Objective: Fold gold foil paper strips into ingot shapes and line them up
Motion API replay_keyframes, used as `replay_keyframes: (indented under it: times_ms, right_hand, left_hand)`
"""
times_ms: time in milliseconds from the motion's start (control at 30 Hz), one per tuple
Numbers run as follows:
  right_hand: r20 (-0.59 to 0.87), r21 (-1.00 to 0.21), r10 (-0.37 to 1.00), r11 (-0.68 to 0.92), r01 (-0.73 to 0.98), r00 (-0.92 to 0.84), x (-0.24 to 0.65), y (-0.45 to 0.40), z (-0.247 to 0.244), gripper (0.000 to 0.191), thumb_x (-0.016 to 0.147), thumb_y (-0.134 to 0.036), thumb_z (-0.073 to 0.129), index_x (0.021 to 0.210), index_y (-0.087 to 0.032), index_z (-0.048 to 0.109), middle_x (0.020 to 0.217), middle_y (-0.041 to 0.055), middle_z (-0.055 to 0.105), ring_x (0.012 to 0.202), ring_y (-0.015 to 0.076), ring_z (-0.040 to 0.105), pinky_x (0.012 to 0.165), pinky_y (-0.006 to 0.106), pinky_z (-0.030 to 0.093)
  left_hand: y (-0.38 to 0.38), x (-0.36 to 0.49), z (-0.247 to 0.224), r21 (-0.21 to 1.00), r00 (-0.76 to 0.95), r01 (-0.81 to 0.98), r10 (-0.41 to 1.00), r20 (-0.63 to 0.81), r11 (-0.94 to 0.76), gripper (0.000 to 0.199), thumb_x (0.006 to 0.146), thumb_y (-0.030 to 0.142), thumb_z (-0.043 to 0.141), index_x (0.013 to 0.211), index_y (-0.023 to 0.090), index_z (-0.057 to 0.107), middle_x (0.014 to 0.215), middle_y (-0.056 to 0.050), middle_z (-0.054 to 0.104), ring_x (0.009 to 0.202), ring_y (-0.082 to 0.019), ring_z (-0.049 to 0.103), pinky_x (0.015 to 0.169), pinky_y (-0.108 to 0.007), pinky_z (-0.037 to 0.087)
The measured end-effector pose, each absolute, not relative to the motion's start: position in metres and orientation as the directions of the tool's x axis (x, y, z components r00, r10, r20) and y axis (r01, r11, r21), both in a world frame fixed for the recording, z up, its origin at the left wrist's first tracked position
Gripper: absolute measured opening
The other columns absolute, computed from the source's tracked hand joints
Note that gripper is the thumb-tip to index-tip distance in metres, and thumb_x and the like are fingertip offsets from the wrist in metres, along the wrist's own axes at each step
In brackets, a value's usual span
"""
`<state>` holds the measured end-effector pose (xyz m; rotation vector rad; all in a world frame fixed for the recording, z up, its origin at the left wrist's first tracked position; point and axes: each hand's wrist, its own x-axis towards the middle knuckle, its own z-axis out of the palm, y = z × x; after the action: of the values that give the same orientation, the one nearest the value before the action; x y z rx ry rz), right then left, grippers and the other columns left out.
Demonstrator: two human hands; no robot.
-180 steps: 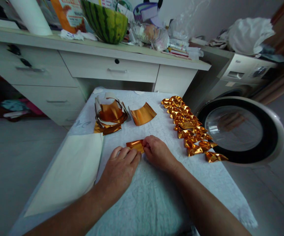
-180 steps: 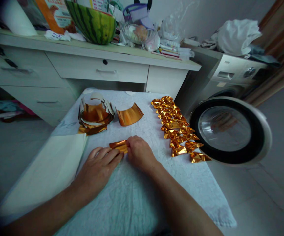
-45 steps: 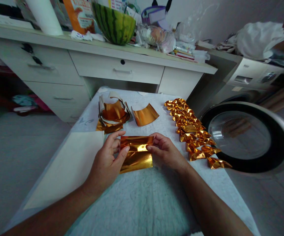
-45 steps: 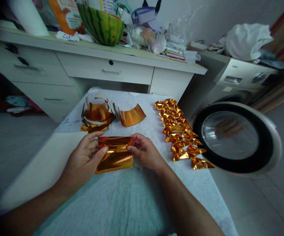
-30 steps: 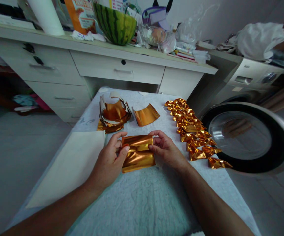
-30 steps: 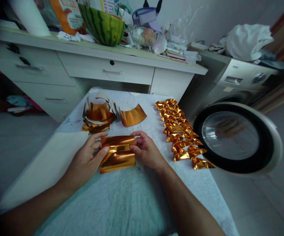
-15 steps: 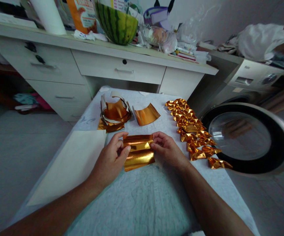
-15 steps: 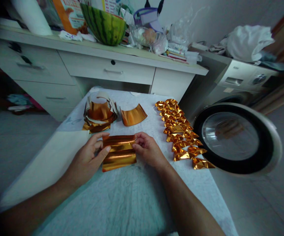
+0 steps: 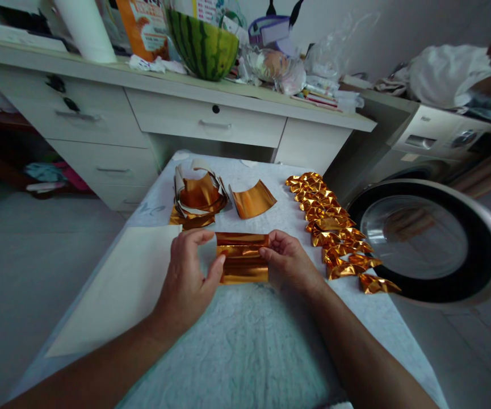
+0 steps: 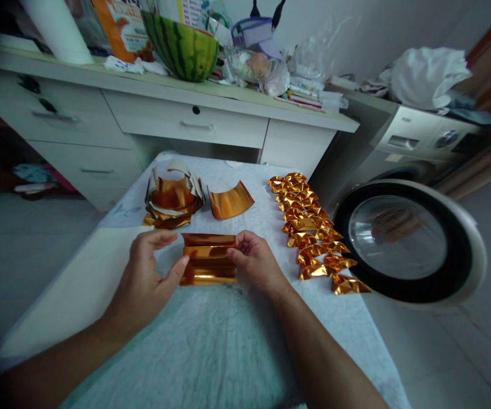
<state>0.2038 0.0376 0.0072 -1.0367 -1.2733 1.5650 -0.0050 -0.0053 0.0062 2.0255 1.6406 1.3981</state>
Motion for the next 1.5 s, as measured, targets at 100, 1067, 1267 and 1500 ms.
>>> replay_keyframes:
  times_ms: [100, 1067, 1267, 1500]
  right_hand:
    - [-0.068, -0.988, 0.963, -0.101, -0.113, -0.260, 0.201, 0.037, 0.004, 0.036, 0.067, -0.038, 0.082, 0.072, -0.019, 0.051, 0.065, -0.0051, 0.055, 0.060, 0.0095, 0.049, 0.058, 0.021, 0.038]
    - [-0.012, -0.989, 0.823, -0.093, -0.115, -0.567, 0.194, 0.017, 0.018, 0.034, 0.080, -0.041, 0.070, 0.106, -0.020, 0.066, 0.087, 0.0009, 0.056, 0.067, 0.0099, 0.047, 0.059, 0.024, 0.037]
    - [0.095, -0.990, 0.993, 0.101, 0.102, -0.068, 0.196, 0.024, 0.015, 0.026, 0.077, -0.039, 0.072, 0.081, -0.021, 0.053, 0.071, -0.0028, 0.048, 0.061, 0.0105, 0.043, 0.053, 0.022, 0.035]
    - [-0.013, -0.999, 0.963, -0.026, -0.042, -0.270, 0.198, 0.027, 0.016, 0.029, 0.082, -0.045, 0.067, 0.091, -0.019, 0.060, 0.087, 0.0034, 0.062, 0.078, 0.0155, 0.057, 0.069, 0.027, 0.046]
  left_hand:
    - [-0.014, 0.000, 0.014, 0.495, 0.224, 0.677, 0.793, 0.566, -0.544, 0.017, 0.089, 0.014, 0.054, 0.104, 0.020, 0.054, 0.103, -0.005, 0.059, 0.101, -0.021, 0.054, 0.090, -0.037, 0.045]
    - [-0.010, -0.003, 0.023, 0.710, 0.127, 0.636, 0.949, 0.289, -0.301, 0.027, 0.093, 0.035, 0.049, 0.070, 0.020, 0.048, 0.069, 0.003, 0.051, 0.066, -0.014, 0.053, 0.064, -0.027, 0.039]
    - [-0.010, -0.005, 0.024, 0.801, 0.062, 0.552, 0.970, 0.237, -0.231, 0.024, 0.093, 0.037, 0.050, 0.077, 0.019, 0.055, 0.071, 0.003, 0.056, 0.068, -0.014, 0.054, 0.063, -0.026, 0.040]
    - [-0.007, -0.004, 0.020, 0.913, 0.067, 0.380, 0.989, 0.133, -0.149, 0.023, 0.092, 0.038, 0.051, 0.080, 0.019, 0.057, 0.073, 0.003, 0.057, 0.071, -0.014, 0.055, 0.064, -0.025, 0.043]
